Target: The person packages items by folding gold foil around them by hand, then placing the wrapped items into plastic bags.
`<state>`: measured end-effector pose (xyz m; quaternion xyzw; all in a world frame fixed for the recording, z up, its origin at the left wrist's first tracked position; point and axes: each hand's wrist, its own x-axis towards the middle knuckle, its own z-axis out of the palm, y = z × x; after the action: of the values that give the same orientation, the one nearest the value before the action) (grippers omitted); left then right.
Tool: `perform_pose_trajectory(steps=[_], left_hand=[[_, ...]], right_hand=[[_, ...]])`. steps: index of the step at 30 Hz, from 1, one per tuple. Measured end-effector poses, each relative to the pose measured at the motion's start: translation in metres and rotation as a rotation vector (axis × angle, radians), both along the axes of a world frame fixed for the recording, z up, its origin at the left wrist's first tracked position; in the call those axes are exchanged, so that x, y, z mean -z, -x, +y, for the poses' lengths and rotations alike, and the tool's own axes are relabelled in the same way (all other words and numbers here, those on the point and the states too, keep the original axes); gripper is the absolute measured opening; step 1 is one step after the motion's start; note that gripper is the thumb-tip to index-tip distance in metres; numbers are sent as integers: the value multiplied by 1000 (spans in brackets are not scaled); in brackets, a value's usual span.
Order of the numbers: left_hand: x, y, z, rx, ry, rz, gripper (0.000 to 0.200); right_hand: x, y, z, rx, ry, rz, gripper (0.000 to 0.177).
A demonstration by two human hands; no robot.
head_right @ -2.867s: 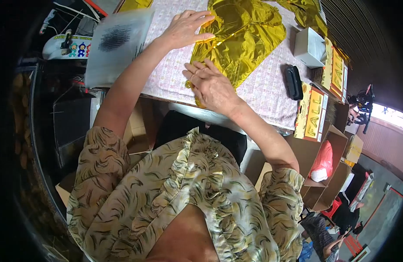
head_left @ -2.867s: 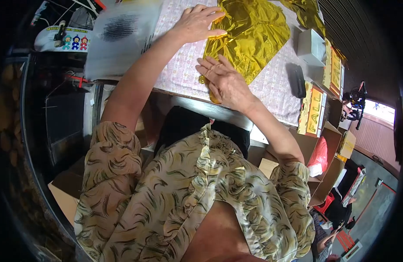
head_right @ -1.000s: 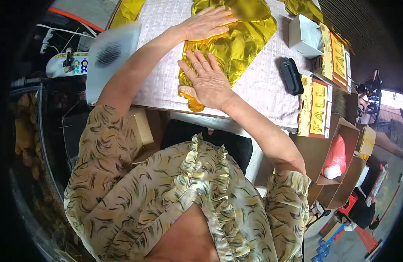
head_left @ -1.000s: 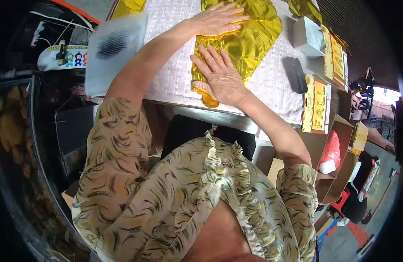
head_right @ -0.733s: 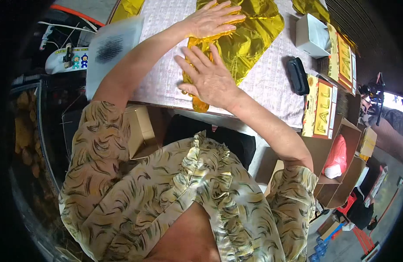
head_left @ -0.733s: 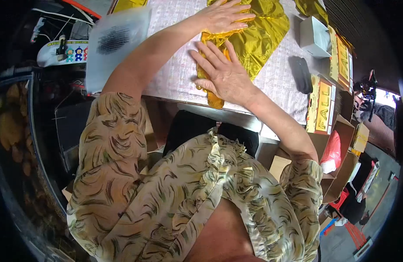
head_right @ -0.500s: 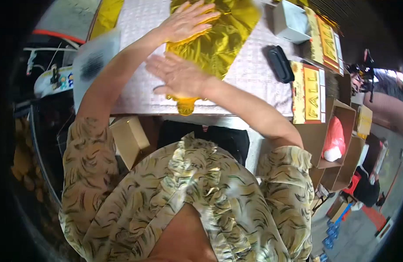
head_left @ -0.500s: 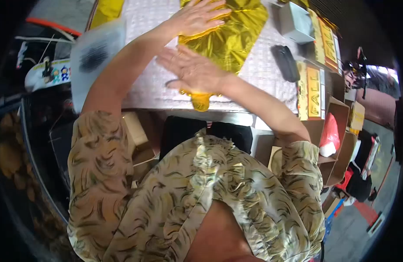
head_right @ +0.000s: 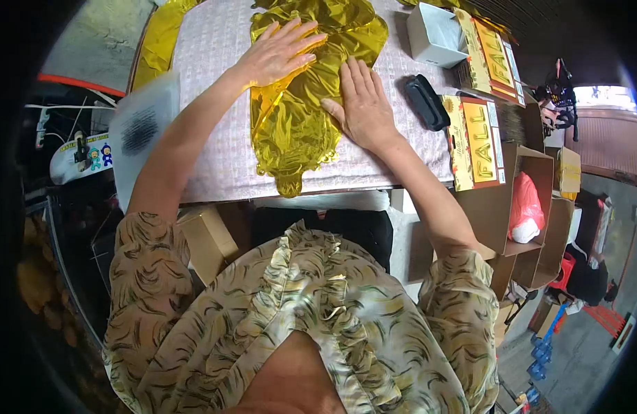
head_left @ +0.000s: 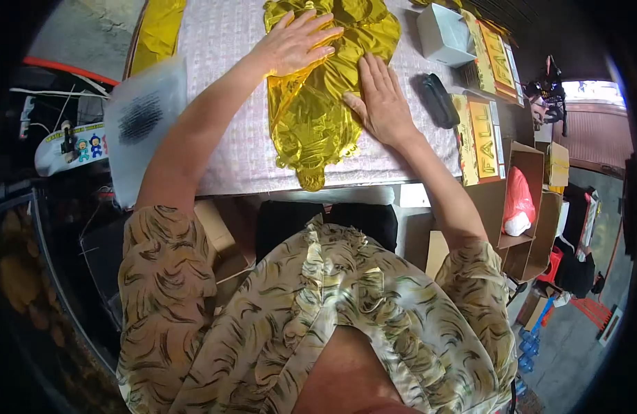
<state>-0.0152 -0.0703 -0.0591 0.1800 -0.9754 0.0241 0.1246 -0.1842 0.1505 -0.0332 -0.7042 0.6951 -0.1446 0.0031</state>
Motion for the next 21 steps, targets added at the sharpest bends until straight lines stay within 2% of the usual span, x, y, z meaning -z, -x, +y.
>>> perform_pose_trajectory(steps=[4,6,8,10,12,17,21], left_hand=[[0,0,5,-11,-18,24,57],[-4,-1,4,-6,-21,0,59],[-4,-1,5,-11,-25,-4,60],[-5,1,4,-29,-27,-5,62],[-6,-2,4,-13,-91,39,66],[-7,-2,4,-2,-133,54,70],[-6,-1,2,-3,-96,33,74]], right_hand=[[-10,-5,-4,54,-93,74,79],[-9,-15,-15,2,15,105,79],[-6,-10,-19,2,-77,95,75],[-1,10,-36,4,161,-135,61],[4,35,-67,96,409,-195,44],[19,72,-130,457,267,22,65],[17,77,-164,534,243,58,68]])
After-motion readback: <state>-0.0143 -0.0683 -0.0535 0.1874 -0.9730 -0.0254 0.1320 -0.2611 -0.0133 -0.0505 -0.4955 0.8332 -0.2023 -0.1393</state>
